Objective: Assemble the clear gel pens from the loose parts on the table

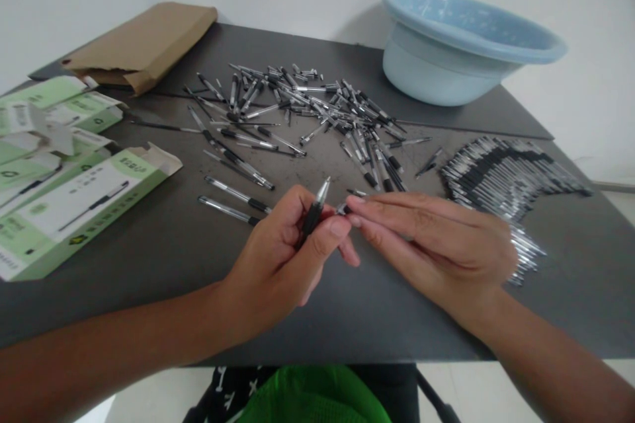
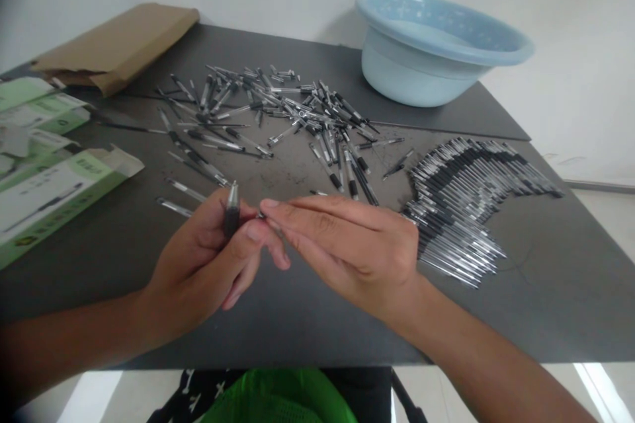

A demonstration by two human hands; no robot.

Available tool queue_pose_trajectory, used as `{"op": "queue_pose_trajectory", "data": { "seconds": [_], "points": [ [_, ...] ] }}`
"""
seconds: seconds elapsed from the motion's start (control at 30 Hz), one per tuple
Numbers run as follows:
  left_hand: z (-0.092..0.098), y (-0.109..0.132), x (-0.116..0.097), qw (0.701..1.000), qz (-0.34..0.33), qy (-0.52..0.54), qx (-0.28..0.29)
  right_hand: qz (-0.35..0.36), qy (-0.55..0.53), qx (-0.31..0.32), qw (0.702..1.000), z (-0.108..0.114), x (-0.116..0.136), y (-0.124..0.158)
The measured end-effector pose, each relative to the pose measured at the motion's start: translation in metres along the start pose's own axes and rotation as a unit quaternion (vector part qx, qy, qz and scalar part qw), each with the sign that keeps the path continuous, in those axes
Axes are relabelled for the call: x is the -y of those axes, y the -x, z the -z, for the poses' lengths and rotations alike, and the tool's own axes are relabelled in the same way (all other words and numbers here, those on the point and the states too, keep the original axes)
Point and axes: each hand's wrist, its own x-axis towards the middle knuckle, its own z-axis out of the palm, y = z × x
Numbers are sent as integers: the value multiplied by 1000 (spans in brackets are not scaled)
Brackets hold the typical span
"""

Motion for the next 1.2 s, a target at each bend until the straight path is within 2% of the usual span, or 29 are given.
{"op": "queue_pose_trajectory", "data": {
  "seconds": [0.2,0.3,0.47,0.73,0.87,1.07,1.2],
  "points": [
    [1,2,1,1000,13,-4,3,-59,-85,0,995,0,-1,-5],
    [3,3,0,1000,11,-21,7,-107,-121,9,987,2,-1,-5],
    [3,3,-1,999,-3,-47,5,-150,-182,8,972,4,-3,-4],
    [5,2,-1,996,-34,-81,-4,-128,-157,30,979,8,-2,-8],
    [4,2,-1,995,-45,-91,-14,-73,-127,40,988,10,-3,-6],
    [3,2,-2,996,-34,-83,-20,-15,-49,59,997,14,-4,-2],
    [3,2,-2,997,-29,-76,-19,-19,-67,43,997,11,-4,-3]
  ]
}}
